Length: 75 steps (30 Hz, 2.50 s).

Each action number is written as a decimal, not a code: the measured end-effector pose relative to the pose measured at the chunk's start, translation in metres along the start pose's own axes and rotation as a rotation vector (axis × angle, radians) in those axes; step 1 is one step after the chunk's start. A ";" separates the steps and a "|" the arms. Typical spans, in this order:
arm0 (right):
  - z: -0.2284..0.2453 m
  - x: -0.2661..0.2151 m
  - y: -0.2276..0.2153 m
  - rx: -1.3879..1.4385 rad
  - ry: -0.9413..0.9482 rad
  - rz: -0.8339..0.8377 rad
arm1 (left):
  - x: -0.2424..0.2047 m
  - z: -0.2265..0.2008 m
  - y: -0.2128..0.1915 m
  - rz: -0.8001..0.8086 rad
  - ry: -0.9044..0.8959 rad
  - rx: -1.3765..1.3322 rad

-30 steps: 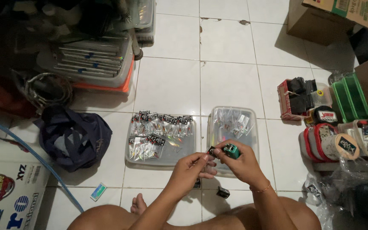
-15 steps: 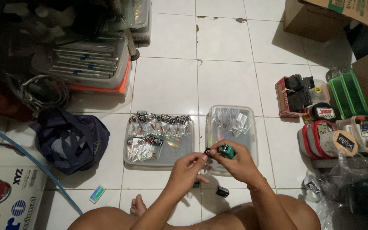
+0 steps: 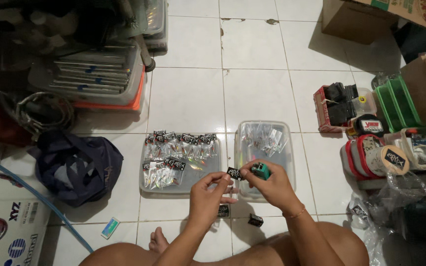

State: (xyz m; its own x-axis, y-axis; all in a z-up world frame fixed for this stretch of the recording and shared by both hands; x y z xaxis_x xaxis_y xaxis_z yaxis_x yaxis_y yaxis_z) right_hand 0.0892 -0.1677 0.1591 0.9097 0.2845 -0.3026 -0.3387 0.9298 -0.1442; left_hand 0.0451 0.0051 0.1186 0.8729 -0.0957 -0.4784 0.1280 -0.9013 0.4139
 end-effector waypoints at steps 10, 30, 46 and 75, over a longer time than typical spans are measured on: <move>-0.008 0.003 -0.003 0.013 -0.016 0.010 | 0.001 0.000 0.002 0.005 0.001 -0.014; -0.020 0.002 0.000 0.775 0.098 -0.225 | 0.002 0.004 0.007 -0.066 0.142 0.132; -0.019 0.000 0.004 0.371 -0.133 -0.001 | 0.003 0.004 0.010 -0.057 0.202 0.171; -0.024 -0.003 0.012 0.250 -0.077 -0.059 | -0.001 -0.001 0.011 0.056 0.409 0.402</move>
State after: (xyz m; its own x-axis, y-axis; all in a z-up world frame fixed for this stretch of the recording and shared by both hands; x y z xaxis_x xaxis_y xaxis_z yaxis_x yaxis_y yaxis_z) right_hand 0.0768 -0.1631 0.1361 0.9450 0.2356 -0.2269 -0.2229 0.9715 0.0808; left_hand 0.0458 -0.0046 0.1248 0.9945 -0.0489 -0.0925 -0.0430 -0.9970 0.0647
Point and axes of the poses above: each hand's wrist, its own x-axis towards the middle knuckle, its own y-axis out of the palm, z = x × y, the point moved 3 cm from there along x, towards the middle knuckle, and after that the axes turned 12 degrees about z, right-handed, at the moved point
